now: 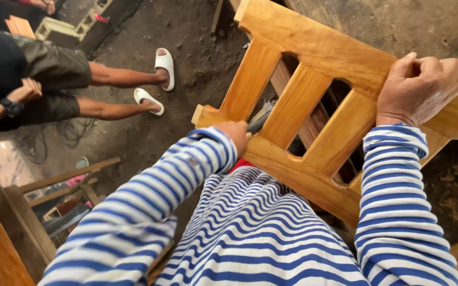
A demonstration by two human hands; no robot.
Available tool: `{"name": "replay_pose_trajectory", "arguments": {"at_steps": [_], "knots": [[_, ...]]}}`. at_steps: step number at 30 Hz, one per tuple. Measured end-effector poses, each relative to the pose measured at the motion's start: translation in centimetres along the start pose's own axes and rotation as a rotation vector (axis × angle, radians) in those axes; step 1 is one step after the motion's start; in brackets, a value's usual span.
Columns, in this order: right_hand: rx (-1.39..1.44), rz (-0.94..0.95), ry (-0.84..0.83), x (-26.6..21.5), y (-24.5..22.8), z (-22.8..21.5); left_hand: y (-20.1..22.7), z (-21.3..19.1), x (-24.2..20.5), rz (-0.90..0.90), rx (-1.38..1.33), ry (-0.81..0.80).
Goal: The person uses a metal scraper to remove material from the surface of a wooden chair back. They hold the chair with one hand and scrape the wood with the other, working on the edges and the slats. The person rotates the chair to access different sides and continues scraping until the end of the clip.
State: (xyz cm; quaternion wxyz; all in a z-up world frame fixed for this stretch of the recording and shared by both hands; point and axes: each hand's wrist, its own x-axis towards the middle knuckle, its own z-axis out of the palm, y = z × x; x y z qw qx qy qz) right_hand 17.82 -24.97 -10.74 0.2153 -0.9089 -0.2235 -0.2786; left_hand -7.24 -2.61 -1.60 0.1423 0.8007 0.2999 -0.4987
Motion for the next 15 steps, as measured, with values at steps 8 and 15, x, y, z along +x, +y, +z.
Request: {"name": "replay_pose_trajectory", "arguments": {"at_steps": [8, 15], "knots": [[0.008, 0.077, -0.077, 0.0, -0.2, -0.1, -4.8, 3.5, -0.7, 0.069, -0.081, -0.095], [0.043, 0.095, -0.116, 0.5, -0.8, -1.0, -8.5, -3.3, -8.1, 0.211, -0.862, -0.279]]}}
